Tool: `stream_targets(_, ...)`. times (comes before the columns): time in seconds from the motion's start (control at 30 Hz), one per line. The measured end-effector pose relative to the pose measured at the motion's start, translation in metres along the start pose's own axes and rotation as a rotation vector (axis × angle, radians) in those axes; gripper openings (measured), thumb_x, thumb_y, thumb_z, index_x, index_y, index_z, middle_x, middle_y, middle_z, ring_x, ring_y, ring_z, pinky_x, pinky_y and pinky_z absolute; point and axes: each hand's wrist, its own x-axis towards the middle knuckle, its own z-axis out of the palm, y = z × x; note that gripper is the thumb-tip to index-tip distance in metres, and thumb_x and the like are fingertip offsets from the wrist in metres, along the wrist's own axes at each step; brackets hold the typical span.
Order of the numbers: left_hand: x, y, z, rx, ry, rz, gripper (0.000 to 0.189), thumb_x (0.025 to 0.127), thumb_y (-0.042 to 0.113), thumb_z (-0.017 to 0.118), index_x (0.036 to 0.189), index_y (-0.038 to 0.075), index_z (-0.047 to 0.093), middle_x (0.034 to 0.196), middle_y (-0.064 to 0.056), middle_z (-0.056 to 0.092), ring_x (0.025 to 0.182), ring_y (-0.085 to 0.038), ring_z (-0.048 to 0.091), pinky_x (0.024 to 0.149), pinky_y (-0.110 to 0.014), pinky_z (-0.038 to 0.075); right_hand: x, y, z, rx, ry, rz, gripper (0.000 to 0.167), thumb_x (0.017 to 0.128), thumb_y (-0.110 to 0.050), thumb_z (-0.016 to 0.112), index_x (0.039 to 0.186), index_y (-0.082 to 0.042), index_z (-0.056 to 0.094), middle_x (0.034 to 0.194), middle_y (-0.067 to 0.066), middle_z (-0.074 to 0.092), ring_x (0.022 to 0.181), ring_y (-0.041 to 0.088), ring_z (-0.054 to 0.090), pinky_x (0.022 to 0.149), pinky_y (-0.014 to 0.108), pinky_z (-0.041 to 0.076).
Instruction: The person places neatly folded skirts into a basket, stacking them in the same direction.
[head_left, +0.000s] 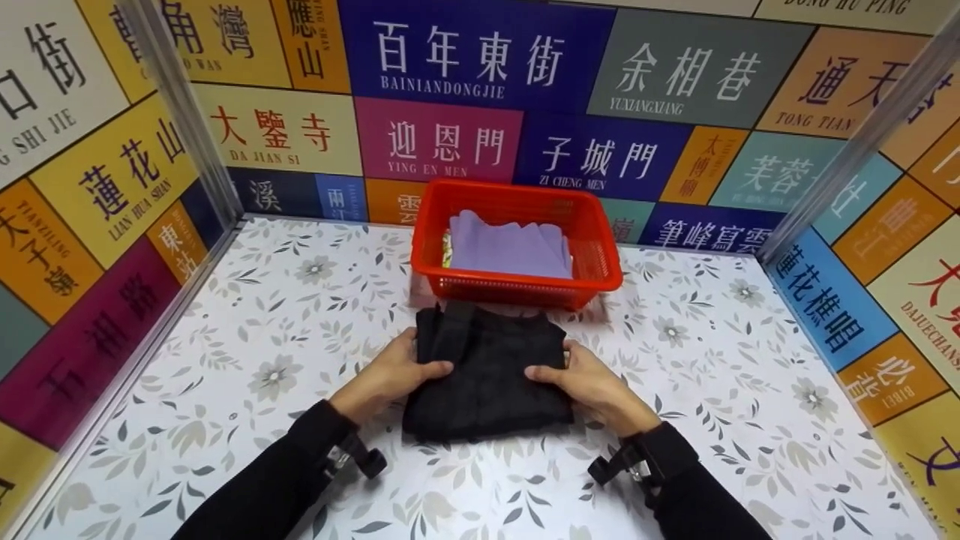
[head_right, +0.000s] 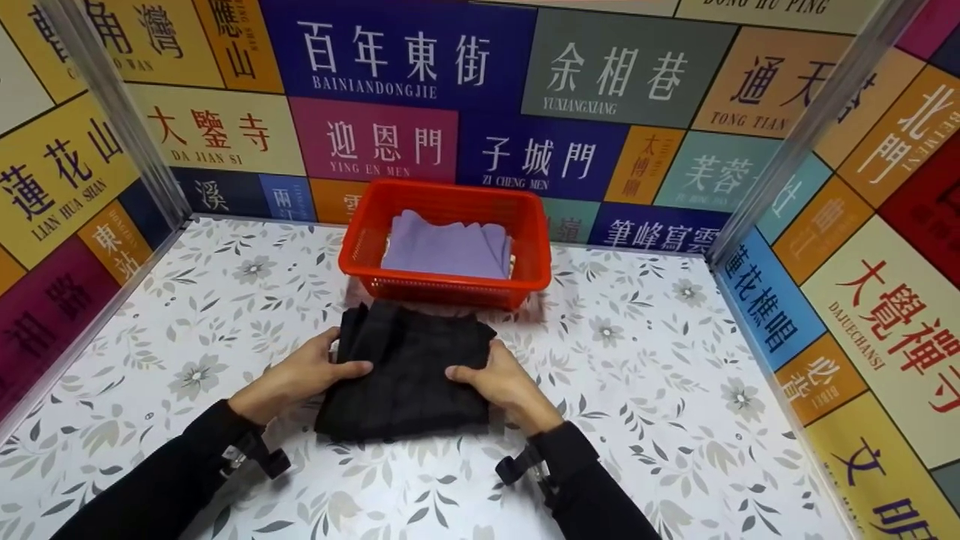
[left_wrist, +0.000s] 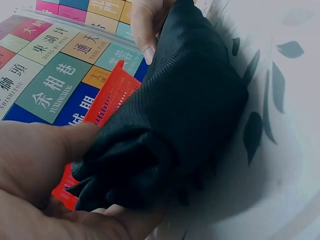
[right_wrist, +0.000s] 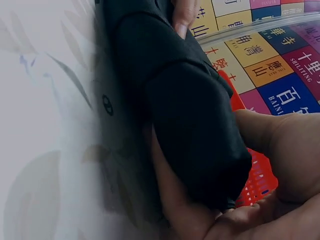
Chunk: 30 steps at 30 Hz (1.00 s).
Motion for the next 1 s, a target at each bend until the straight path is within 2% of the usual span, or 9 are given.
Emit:
stream_targets(0.07, -0.001, 0.0, -0.002, 0.003, 0.002, 0.002, 0.067, 0.1, 0.014, 0.09, 0.157, 0.002, 0.057, 0.15, -0.024, 0.072, 0.13, -0.029, 0.072, 0.12, -0.048, 0.059, 0.001, 0.001, -0.001, -0.031, -0.011, -0.013, 0.075, 0.101, -0.014, 0.091, 0.16, 0.0, 0.048, 0.132, 0.019, 0.083, 0.094, 0.022, 0.087, 0.084, 0.033, 0.073)
stream_targets(0.17, -0.001, -0.001, -0.002, -0.035, -0.016, 0.007, 0.065, 0.101, 0.01, 0.088, 0.158, 0.002, 0.057, 0.148, -0.026, 0.075, 0.121, -0.026, 0.077, 0.108, -0.043, 0.066, 0.002, 0.001, -0.004, -0.084, -0.004, -0.026, 0.074, 0.099, -0.014, 0.093, 0.161, -0.001, 0.054, 0.132, 0.017, 0.084, 0.094, 0.021, 0.087, 0.084, 0.032, 0.072)
stream_targets(0.3, -0.002, -0.002, -0.002, -0.111, -0.048, 0.01, 0.064, 0.103, 0.004, 0.086, 0.158, 0.001, 0.055, 0.139, -0.028, 0.08, 0.107, -0.025, 0.083, 0.09, -0.036, 0.071, 0.002, 0.001, -0.006, -0.117, -0.006, -0.042, 0.062, 0.098, -0.012, 0.093, 0.15, 0.003, 0.063, 0.119, 0.013, 0.086, 0.088, 0.018, 0.085, 0.08, 0.029, 0.071)
stream_targets(0.4, -0.003, -0.002, -0.003, -0.145, -0.058, 0.012, 0.062, 0.103, 0.004, 0.085, 0.157, 0.001, 0.055, 0.133, -0.028, 0.082, 0.101, -0.025, 0.084, 0.085, -0.035, 0.071, 0.003, -0.001, -0.008, -0.113, -0.03, -0.051, 0.05, 0.097, -0.012, 0.092, 0.138, 0.004, 0.068, 0.109, 0.008, 0.084, 0.086, 0.016, 0.083, 0.078, 0.028, 0.07)
stream_targets(0.5, -0.004, -0.001, -0.003, -0.162, -0.078, 0.022, 0.063, 0.104, 0.006, 0.085, 0.159, 0.003, 0.054, 0.13, -0.026, 0.084, 0.1, -0.024, 0.085, 0.083, -0.034, 0.071, 0.002, -0.003, -0.013, -0.075, -0.074, -0.031, 0.043, 0.097, -0.011, 0.091, 0.131, 0.003, 0.068, 0.107, 0.005, 0.082, 0.087, 0.016, 0.083, 0.079, 0.028, 0.07)
stream_targets(0.63, -0.005, 0.002, -0.003, -0.195, -0.118, 0.051, 0.067, 0.106, 0.009, 0.084, 0.164, 0.006, 0.051, 0.129, -0.025, 0.085, 0.101, -0.024, 0.086, 0.083, -0.034, 0.071, 0.0, -0.007, -0.02, 0.004, -0.146, -0.011, 0.044, 0.098, -0.008, 0.09, 0.135, 0.0, 0.067, 0.114, 0.006, 0.083, 0.095, 0.019, 0.085, 0.085, 0.032, 0.072)
stream_targets(0.77, -0.006, 0.007, -0.002, -0.212, -0.133, 0.098, 0.069, 0.107, 0.009, 0.083, 0.167, 0.006, 0.049, 0.132, -0.028, 0.084, 0.103, -0.024, 0.086, 0.086, -0.034, 0.072, -0.003, -0.013, -0.027, 0.024, -0.191, -0.055, 0.047, 0.099, -0.005, 0.088, 0.139, 0.001, 0.065, 0.12, 0.007, 0.083, 0.102, 0.02, 0.085, 0.09, 0.033, 0.073)
stream_targets(1.0, -0.009, 0.016, -0.002, -0.189, -0.127, 0.162, 0.069, 0.106, 0.009, 0.084, 0.167, 0.005, 0.051, 0.134, -0.028, 0.082, 0.104, -0.023, 0.085, 0.087, -0.034, 0.072, -0.011, -0.023, -0.035, 0.06, -0.241, -0.111, 0.047, 0.102, 0.0, 0.083, 0.144, 0.006, 0.063, 0.124, 0.007, 0.083, 0.108, 0.021, 0.085, 0.094, 0.035, 0.073)
